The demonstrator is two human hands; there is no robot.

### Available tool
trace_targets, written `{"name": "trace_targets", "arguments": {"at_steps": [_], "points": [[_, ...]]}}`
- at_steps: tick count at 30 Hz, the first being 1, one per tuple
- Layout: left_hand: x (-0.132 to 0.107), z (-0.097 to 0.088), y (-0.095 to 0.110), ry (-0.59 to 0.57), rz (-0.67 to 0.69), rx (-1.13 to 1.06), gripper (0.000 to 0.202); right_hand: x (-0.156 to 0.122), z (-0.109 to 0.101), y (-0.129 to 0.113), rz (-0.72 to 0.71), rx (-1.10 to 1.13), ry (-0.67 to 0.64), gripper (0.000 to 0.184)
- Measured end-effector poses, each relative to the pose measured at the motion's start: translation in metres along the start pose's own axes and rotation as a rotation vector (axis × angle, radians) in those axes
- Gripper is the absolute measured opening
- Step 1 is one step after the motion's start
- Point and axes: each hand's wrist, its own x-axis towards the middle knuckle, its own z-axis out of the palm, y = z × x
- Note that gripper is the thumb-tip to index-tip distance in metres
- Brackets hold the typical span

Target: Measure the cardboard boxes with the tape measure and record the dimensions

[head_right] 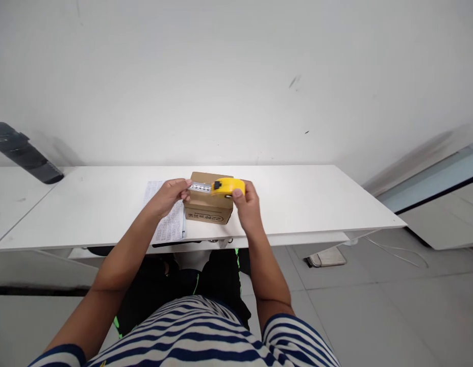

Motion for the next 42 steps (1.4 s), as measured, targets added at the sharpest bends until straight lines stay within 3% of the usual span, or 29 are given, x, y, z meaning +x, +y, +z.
{"name": "trace_targets", "arguments": {"at_steps": [6, 10, 15, 22, 26, 30, 36, 42], "points": [[0.024, -0.056, -0.024, 0.121, -0.134, 0.025, 0.043, 0.013, -0.064, 0.035, 0.082, 0.112, 0.411, 0.064], [0.037, -0.078, -0.042, 0.151, -0.205, -0.016, 0.038, 0.024, -0.097, 0.065, 0.167, 0.154, 0.489, 0.067], [0.043, -0.095, -0.044, 0.207, -0.233, -0.117, 0.038, 0.035, -0.119, 0.086, 0.185, 0.184, 0.594, 0.069], [0.038, -0.126, -0.038, 0.438, -0.275, -0.236, 0.037, 0.035, -0.141, 0.094, 0.096, 0.267, 0.773, 0.061], [0.037, -0.121, -0.04, 0.378, -0.298, -0.2, 0.04, 0.035, -0.127, 0.1, 0.09, 0.217, 0.747, 0.064], [0.044, -0.107, -0.043, 0.261, -0.294, -0.152, 0.036, 0.035, -0.087, 0.1, 0.148, 0.195, 0.646, 0.07], [0.057, -0.078, -0.058, 0.332, -0.279, 0.075, 0.039, 0.035, -0.03, 0.083, 0.114, 0.151, 0.414, 0.063], [0.058, -0.028, -0.074, 0.219, -0.283, 0.038, 0.063, 0.035, -0.02, 0.078, 0.14, 0.192, 0.351, 0.058]]}}
